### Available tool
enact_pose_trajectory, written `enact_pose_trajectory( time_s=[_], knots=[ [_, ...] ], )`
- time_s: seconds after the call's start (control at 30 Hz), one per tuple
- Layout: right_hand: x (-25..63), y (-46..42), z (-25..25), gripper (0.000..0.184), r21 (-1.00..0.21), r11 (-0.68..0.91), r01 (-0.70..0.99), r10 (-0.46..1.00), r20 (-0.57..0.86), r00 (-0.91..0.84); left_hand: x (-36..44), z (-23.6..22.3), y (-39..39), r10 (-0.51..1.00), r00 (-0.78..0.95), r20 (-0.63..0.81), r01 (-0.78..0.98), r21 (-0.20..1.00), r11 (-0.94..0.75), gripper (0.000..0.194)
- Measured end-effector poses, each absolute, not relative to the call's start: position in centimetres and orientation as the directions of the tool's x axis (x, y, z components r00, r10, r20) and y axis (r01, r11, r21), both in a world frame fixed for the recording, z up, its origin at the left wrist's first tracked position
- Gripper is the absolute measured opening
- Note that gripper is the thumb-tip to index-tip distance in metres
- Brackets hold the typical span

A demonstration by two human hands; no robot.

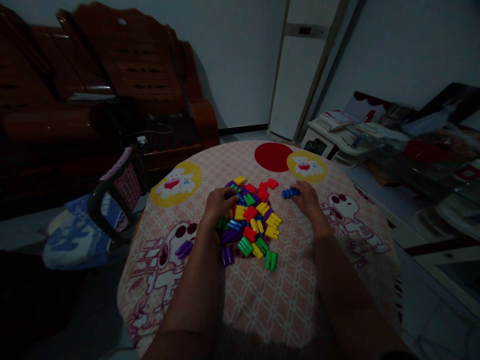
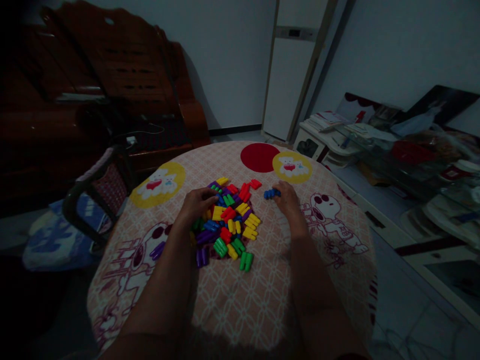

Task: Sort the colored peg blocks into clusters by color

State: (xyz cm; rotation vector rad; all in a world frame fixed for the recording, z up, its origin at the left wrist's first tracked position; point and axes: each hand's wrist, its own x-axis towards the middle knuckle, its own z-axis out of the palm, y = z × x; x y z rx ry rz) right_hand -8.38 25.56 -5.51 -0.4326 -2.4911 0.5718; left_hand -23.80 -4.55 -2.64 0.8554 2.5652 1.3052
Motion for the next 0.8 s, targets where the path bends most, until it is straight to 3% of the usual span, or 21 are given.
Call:
enact_pose_trajectory(
  time_s=[0.23,0.63,0.8],
  knots=[
    [-8.25,25.0,-4.97,0.017,-0.45,0.86,0.241,0.431,0.386,-0.816,-23.87,-2.76,-4.58,0.537,-0.832,0.137,0.432,0.769,0.472,0.028],
    [-8.33,25.06,-5.05,0.015,-0.448,0.862,0.238,0.426,0.387,-0.817,-23.88,-2.83,-4.49,0.537,-0.834,0.124,0.417,0.78,0.467,0.03],
    [-8.36,25.32,-5.12,0.025,-0.472,0.847,0.245,0.447,0.379,-0.81,-23.8,-2.76,-4.56,0.547,-0.827,0.132,0.426,0.782,0.455,0.032]
  ],
)
